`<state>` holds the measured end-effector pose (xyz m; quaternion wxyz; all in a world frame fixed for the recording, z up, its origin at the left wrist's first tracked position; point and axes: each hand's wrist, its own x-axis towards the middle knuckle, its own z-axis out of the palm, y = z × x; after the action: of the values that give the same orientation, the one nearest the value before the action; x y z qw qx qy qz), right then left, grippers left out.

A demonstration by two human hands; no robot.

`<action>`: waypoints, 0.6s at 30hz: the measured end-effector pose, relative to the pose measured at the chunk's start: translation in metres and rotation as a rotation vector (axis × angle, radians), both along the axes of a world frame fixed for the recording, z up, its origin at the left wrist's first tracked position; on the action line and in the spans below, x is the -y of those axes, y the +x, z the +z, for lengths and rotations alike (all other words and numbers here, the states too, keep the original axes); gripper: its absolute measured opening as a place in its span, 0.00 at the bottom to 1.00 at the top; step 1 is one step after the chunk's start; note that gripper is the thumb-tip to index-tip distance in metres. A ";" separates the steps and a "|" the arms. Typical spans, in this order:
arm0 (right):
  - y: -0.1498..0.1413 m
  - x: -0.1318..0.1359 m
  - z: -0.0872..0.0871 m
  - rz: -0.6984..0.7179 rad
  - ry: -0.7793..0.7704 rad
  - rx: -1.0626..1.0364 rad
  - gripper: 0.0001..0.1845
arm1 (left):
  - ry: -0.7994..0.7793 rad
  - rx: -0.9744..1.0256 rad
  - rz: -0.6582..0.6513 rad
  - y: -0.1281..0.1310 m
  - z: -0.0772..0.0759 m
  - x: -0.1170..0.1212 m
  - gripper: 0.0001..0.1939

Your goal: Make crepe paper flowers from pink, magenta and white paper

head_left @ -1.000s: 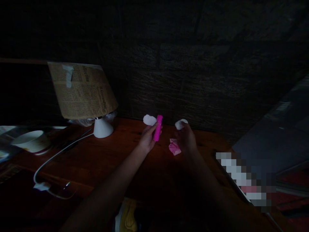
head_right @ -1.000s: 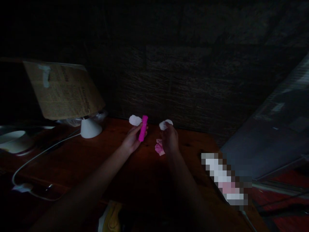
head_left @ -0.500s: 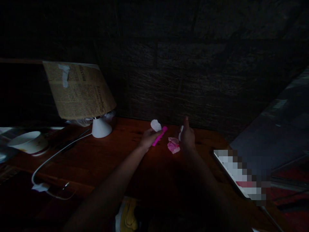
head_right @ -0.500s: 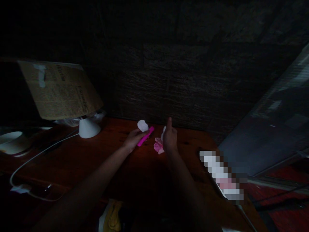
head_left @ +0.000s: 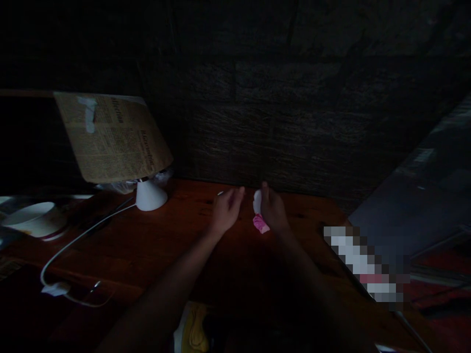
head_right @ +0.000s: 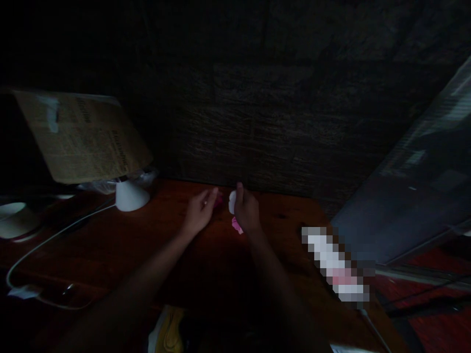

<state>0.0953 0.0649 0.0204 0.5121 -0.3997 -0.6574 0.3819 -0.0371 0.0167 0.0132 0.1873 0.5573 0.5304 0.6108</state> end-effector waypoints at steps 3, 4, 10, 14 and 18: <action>-0.003 0.005 0.003 -0.014 0.030 0.040 0.29 | -0.111 0.055 -0.311 0.008 -0.003 0.000 0.20; -0.003 0.006 0.004 0.026 0.002 0.026 0.29 | -0.123 0.101 -0.355 0.010 -0.003 -0.001 0.21; 0.003 0.006 0.013 0.227 -0.151 0.065 0.34 | -0.061 0.171 -0.285 0.000 0.001 -0.003 0.23; 0.003 0.009 0.013 0.259 -0.110 0.105 0.36 | -0.067 0.150 -0.264 -0.004 0.002 -0.004 0.25; 0.000 0.009 0.008 0.257 0.037 0.169 0.35 | -0.145 0.174 -0.306 0.001 -0.005 -0.005 0.29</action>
<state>0.0950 0.0561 0.0285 0.4093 -0.3335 -0.7508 0.3969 -0.0362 0.0220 0.0078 0.3627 0.5617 0.4638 0.5812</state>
